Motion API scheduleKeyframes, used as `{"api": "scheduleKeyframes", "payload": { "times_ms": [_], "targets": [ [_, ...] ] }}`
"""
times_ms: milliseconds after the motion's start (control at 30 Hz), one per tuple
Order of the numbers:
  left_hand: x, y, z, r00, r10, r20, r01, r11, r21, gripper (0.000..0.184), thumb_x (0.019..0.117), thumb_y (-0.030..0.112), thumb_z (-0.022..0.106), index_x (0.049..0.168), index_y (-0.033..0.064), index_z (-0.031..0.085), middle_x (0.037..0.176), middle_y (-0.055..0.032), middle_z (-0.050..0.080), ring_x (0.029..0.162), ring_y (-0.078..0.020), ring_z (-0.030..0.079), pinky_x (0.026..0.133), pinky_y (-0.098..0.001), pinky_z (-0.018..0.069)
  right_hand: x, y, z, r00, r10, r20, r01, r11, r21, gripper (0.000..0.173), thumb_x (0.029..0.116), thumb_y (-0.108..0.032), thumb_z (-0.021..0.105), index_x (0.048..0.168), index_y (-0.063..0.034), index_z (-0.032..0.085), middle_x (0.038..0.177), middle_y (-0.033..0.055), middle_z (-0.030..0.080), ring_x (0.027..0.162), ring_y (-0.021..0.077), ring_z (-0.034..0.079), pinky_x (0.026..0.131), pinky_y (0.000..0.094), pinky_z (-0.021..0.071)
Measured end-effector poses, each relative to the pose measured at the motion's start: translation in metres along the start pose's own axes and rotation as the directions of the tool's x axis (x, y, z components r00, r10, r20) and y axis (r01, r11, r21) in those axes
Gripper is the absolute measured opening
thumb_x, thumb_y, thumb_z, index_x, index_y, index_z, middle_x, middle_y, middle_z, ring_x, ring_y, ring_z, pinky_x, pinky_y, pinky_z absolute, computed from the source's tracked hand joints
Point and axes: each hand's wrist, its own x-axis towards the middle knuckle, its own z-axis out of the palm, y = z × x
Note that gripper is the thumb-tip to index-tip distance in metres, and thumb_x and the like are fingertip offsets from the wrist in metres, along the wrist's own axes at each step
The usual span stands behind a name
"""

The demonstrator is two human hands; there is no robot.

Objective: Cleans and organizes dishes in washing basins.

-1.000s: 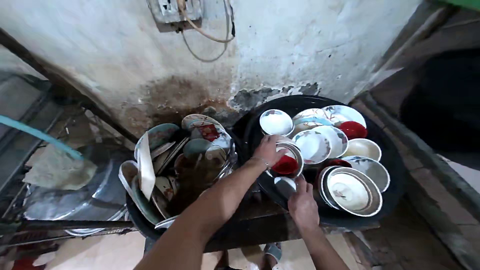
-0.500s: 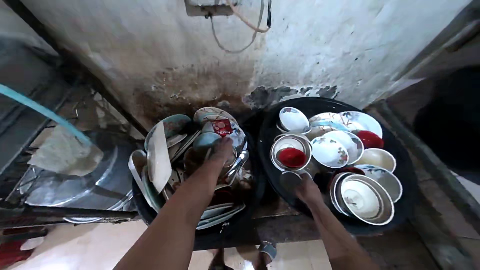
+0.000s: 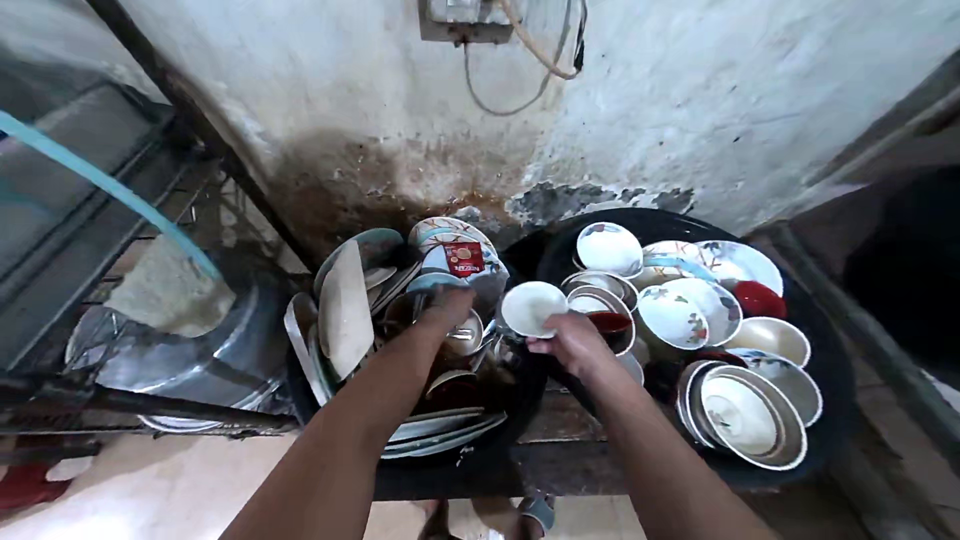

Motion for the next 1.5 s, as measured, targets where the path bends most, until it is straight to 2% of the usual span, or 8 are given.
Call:
{"api": "scheduleKeyframes", "payload": {
  "times_ms": [167,300,467,733,967,1133,1233,1500],
  "targets": [
    [-0.004,-0.001,-0.04,0.967,0.018,-0.253,0.007,0.995,0.096,0.052,0.0941,0.011,0.069,0.145,0.0128,0.059,0.151,-0.023,0.051,0.141,-0.0457,0.044,0.114,-0.0706,0.0293,0.018,-0.032,0.075,0.994,-0.104,-0.025,0.094,0.958,-0.269,0.047,0.1043,-0.017,0.053,0.145,0.0017,0.038,0.113,0.025,0.064,0.079,0.0293,0.072,0.07,0.0448,0.0635],
    [0.015,-0.022,-0.041,0.96,-0.027,-0.279,0.05,0.996,0.074,0.045,0.0938,0.016,0.072,0.138,0.0092,0.065,0.152,-0.0265,0.047,0.14,-0.048,0.044,0.111,-0.0693,0.038,0.002,-0.057,0.088,0.93,-0.352,-0.102,0.181,0.684,-0.707,0.064,0.096,-0.02,0.066,0.148,0.0001,0.035,0.141,0.0307,0.05,0.11,0.0439,0.066,0.089,0.0582,0.0568],
    [-0.002,-0.015,-0.039,0.988,-0.152,0.028,0.141,0.963,0.231,0.035,0.0951,0.004,0.066,0.13,0.0006,0.067,0.14,-0.0314,0.055,0.132,-0.0515,0.051,0.104,-0.0683,0.0457,-0.023,-0.018,0.021,0.842,-0.512,-0.17,0.164,0.543,-0.824,0.06,0.091,-0.017,0.07,0.142,-0.0006,0.044,0.14,0.0321,0.048,0.104,0.0463,0.067,0.082,0.0599,0.0586],
    [-0.025,0.015,-0.078,0.981,-0.024,-0.193,0.064,0.977,0.202,0.039,0.0974,0.005,0.06,0.136,0.007,0.064,0.143,-0.0254,0.055,0.13,-0.0461,0.055,0.099,-0.0626,0.0514,-0.044,0.103,-0.121,0.779,-0.499,-0.379,-0.076,0.525,-0.848,0.052,0.0907,-0.005,0.069,0.139,0.0007,0.05,0.138,0.0313,0.051,0.098,0.0466,0.07,0.08,0.0589,0.0601],
    [-0.028,0.013,-0.037,0.978,-0.127,-0.164,0.129,0.992,0.001,0.038,0.1045,0.015,0.055,0.142,0.0094,0.059,0.148,-0.0278,0.049,0.124,-0.0467,0.06,0.1,-0.0618,0.0524,-0.016,0.089,-0.142,0.925,-0.176,-0.337,-0.242,0.41,-0.879,0.066,0.0948,-0.016,0.067,0.151,-0.0037,0.037,0.147,0.0298,0.046,0.109,0.045,0.068,0.089,0.0577,0.0576],
    [-0.037,0.012,-0.012,0.969,-0.138,-0.203,0.153,0.987,0.058,0.035,0.1049,0.023,0.055,0.139,0.0204,0.064,0.139,-0.0226,0.06,0.112,-0.0456,0.067,0.089,-0.0646,0.0552,-0.002,0.086,-0.16,0.979,-0.061,-0.193,-0.097,0.7,-0.708,0.051,0.1,-0.009,0.061,0.148,0.0,0.046,0.132,0.0309,0.06,0.118,0.0444,0.063,0.098,0.0611,0.0517],
    [-0.05,0.023,-0.008,0.99,-0.084,-0.116,0.089,0.995,0.04,0.04,0.0971,0.006,0.062,0.137,0.0115,0.064,0.157,-0.0214,0.041,0.112,-0.0447,0.066,0.09,-0.0604,0.0579,-0.005,0.08,-0.162,0.989,0.033,-0.143,-0.077,0.946,-0.314,0.042,0.1028,-0.002,0.048,0.145,-0.0009,0.043,0.107,0.0212,0.064,0.077,0.0272,0.068,0.065,0.0429,0.0602],
    [-0.049,0.01,-0.005,0.966,0.228,-0.125,-0.205,0.964,0.171,0.029,0.0967,-0.003,0.06,0.121,0.004,0.073,0.14,-0.024,0.055,0.135,-0.0418,0.05,0.113,-0.0539,0.0439,-0.019,-0.001,-0.04,0.998,-0.055,0.038,0.06,0.99,-0.124,0.039,0.0992,-0.001,0.047,0.138,-0.0024,0.049,0.1,0.0185,0.067,0.068,0.0242,0.067,0.059,0.04,0.0588]
  ]
}}
